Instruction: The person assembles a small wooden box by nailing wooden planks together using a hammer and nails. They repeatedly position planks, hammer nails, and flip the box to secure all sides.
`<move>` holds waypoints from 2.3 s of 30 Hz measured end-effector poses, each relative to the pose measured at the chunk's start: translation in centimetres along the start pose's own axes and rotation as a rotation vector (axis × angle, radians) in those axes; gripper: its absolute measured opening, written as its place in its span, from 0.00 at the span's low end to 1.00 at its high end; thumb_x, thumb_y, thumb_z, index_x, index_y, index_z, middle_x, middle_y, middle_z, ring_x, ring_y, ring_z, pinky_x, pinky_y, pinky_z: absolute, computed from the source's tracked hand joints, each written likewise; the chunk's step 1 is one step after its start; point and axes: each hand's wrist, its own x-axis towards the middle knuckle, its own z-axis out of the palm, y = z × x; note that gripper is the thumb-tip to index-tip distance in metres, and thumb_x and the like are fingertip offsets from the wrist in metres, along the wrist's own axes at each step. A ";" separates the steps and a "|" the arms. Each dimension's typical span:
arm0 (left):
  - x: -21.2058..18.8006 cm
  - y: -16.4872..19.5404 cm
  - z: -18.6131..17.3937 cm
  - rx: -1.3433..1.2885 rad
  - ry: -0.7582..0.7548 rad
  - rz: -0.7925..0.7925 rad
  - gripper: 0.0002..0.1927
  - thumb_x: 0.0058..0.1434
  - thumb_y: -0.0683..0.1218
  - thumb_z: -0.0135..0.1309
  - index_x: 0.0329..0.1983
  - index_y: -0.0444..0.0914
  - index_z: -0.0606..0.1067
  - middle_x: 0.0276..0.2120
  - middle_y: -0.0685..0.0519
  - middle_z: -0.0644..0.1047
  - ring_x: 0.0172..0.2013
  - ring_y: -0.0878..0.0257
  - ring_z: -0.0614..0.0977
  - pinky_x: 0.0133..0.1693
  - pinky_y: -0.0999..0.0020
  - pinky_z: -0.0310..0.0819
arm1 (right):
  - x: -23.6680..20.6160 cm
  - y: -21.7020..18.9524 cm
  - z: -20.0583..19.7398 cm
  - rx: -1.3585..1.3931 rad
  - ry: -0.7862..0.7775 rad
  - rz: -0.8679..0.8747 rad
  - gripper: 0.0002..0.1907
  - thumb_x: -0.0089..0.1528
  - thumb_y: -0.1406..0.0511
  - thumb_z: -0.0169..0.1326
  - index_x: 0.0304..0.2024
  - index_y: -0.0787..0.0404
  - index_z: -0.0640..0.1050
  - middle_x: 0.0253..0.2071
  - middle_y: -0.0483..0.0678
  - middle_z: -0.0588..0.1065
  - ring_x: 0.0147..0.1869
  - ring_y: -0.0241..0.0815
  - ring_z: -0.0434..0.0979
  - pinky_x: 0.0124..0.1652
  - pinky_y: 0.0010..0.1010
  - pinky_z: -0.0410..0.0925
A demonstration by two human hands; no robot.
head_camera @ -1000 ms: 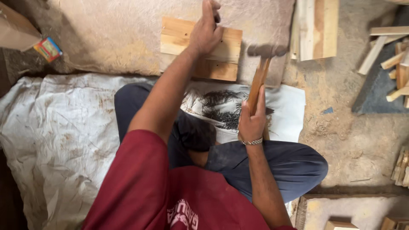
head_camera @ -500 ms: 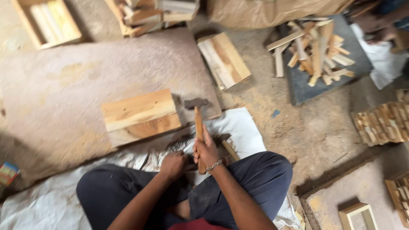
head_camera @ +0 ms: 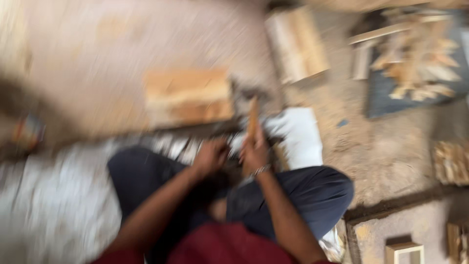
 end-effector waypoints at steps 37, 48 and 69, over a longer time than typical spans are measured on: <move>10.6 -8.0 -16.0 0.397 0.816 -0.061 0.06 0.71 0.46 0.55 0.48 0.46 0.80 0.40 0.59 0.81 0.42 0.62 0.83 0.38 0.66 0.79 | -0.9 -7.6 3.7 -0.792 0.330 -0.450 0.35 0.59 0.65 0.66 0.66 0.68 0.68 0.57 0.61 0.65 0.61 0.56 0.68 0.60 0.46 0.65; 10.5 -6.1 -16.3 0.401 0.745 -0.121 0.06 0.66 0.46 0.59 0.45 0.49 0.82 0.42 0.57 0.82 0.42 0.62 0.82 0.37 0.66 0.80 | -2.9 -6.3 -0.7 0.475 -0.220 0.332 0.22 0.67 0.64 0.51 0.63 0.57 0.64 0.29 0.42 0.69 0.28 0.33 0.72 0.26 0.28 0.71; 10.7 -7.4 -16.3 0.225 0.801 -0.112 0.44 0.63 0.41 0.66 0.75 0.48 0.54 0.38 0.62 0.84 0.37 0.68 0.86 0.39 0.72 0.82 | -3.4 -16.0 10.7 -0.749 -0.220 -0.709 0.32 0.73 0.62 0.47 0.78 0.51 0.55 0.54 0.61 0.80 0.38 0.41 0.84 0.34 0.31 0.78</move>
